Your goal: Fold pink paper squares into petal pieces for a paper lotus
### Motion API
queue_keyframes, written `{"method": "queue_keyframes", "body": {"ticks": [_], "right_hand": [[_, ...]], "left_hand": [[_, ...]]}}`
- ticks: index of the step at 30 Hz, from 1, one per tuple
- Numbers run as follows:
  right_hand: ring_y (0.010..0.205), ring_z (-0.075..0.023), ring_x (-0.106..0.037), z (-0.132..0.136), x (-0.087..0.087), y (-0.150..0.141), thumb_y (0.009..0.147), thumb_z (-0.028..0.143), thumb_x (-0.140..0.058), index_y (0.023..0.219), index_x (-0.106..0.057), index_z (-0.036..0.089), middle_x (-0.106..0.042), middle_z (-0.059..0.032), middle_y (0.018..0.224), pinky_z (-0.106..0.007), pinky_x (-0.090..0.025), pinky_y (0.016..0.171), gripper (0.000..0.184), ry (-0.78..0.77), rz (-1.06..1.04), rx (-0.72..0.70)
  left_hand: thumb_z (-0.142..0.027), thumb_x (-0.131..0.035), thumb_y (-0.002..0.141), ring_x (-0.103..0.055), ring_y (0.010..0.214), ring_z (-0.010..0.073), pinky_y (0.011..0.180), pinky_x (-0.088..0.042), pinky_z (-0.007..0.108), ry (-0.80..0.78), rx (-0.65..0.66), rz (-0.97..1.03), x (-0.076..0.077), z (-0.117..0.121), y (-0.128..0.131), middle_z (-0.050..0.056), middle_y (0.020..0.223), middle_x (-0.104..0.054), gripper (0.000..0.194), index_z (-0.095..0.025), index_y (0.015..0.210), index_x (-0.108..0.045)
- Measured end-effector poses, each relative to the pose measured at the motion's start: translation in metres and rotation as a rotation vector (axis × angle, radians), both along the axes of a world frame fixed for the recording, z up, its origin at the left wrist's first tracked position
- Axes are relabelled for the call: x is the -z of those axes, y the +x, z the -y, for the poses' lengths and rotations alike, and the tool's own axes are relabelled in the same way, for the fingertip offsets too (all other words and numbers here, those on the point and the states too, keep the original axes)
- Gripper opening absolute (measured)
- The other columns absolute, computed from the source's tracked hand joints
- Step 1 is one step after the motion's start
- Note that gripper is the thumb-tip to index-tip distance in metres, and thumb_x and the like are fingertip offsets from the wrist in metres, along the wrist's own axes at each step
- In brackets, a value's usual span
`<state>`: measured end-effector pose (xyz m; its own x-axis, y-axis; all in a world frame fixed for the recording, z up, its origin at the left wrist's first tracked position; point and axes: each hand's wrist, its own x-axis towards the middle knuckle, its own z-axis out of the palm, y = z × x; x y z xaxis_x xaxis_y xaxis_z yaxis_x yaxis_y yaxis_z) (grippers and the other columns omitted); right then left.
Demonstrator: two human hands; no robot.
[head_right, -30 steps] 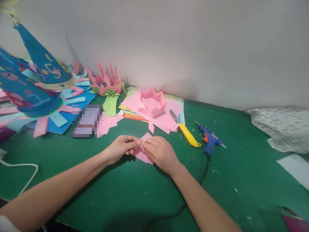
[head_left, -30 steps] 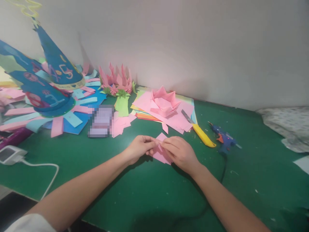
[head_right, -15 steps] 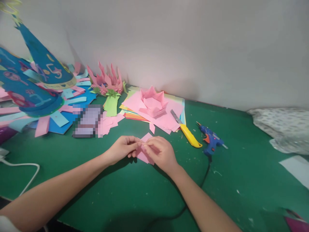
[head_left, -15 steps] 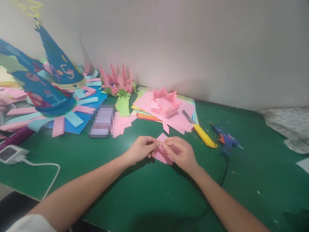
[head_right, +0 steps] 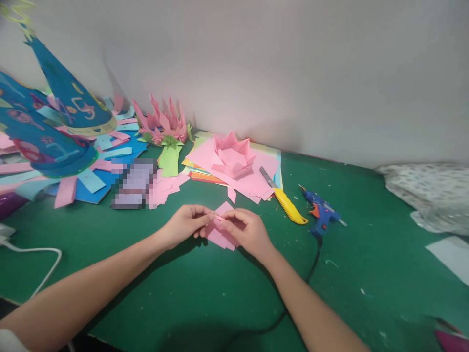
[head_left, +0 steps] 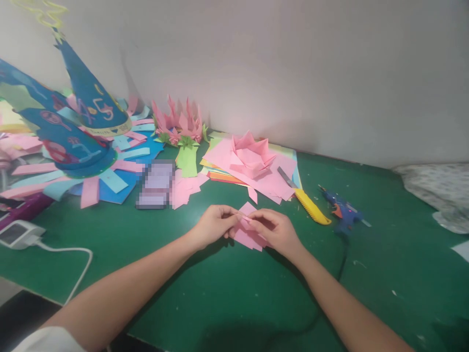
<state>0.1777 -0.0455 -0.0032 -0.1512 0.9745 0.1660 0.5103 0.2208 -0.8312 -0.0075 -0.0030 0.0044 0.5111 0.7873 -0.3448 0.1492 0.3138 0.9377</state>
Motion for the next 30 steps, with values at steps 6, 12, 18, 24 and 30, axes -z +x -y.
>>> {"method": "queue_keyframes", "body": {"ticks": [6, 12, 18, 24, 30], "right_hand": [[0.075, -0.0158, -0.063, 0.002, 0.002, -0.003, 0.08, 0.024, -0.058, 0.082, -0.061, 0.02, -0.066, -0.0017, 0.081, -0.025, -0.05, 0.069, 0.005, -0.004, -0.13, 0.076], [0.068, -0.0141, -0.059, 0.001, 0.002, -0.006, 0.081, 0.026, -0.056, 0.075, -0.06, 0.02, -0.061, 0.0006, 0.07, -0.024, -0.047, 0.064, 0.009, 0.031, -0.146, 0.153], [0.065, -0.013, -0.056, 0.001, 0.001, -0.007, 0.083, 0.028, -0.053, 0.076, -0.059, 0.019, -0.059, 0.0013, 0.069, -0.023, -0.044, 0.061, 0.013, -0.041, -0.205, 0.145], [0.07, -0.0143, -0.058, 0.002, 0.002, -0.007, 0.085, 0.03, -0.051, 0.077, -0.058, 0.019, -0.06, 0.0002, 0.073, -0.024, -0.046, 0.065, 0.015, -0.084, -0.24, 0.122], [0.068, -0.0143, -0.058, 0.001, 0.0, -0.006, 0.083, 0.031, -0.055, 0.075, -0.058, 0.019, -0.061, 0.0, 0.072, -0.024, -0.046, 0.063, 0.015, -0.025, -0.208, 0.102]], "left_hand": [[-0.018, -0.055, 0.082, -0.043, 0.038, 0.0022, 0.038, -0.03, 0.013, -0.112, -0.088, 0.099, -0.003, 0.001, 0.003, -0.005, 0.045, -0.051, 0.014, -0.008, 0.084, -0.064], [-0.021, -0.058, 0.081, -0.042, 0.037, 0.0019, 0.038, -0.028, 0.013, -0.183, -0.098, 0.162, -0.003, 0.006, 0.005, -0.005, 0.044, -0.051, 0.014, -0.008, 0.078, -0.063], [-0.025, -0.062, 0.079, -0.043, 0.037, 0.0024, 0.039, -0.029, 0.014, -0.187, -0.123, 0.199, 0.0, 0.005, 0.004, -0.004, 0.045, -0.052, 0.017, -0.009, 0.08, -0.064], [-0.025, -0.061, 0.08, -0.043, 0.037, 0.0028, 0.038, -0.031, 0.014, -0.127, -0.147, 0.146, -0.001, 0.006, 0.005, -0.005, 0.045, -0.052, 0.017, -0.009, 0.084, -0.065], [-0.027, -0.058, 0.081, -0.046, 0.037, 0.0038, 0.038, -0.034, 0.013, 0.095, -0.094, 0.055, 0.0, 0.011, 0.005, -0.004, 0.047, -0.056, 0.021, -0.009, 0.089, -0.065]]}}
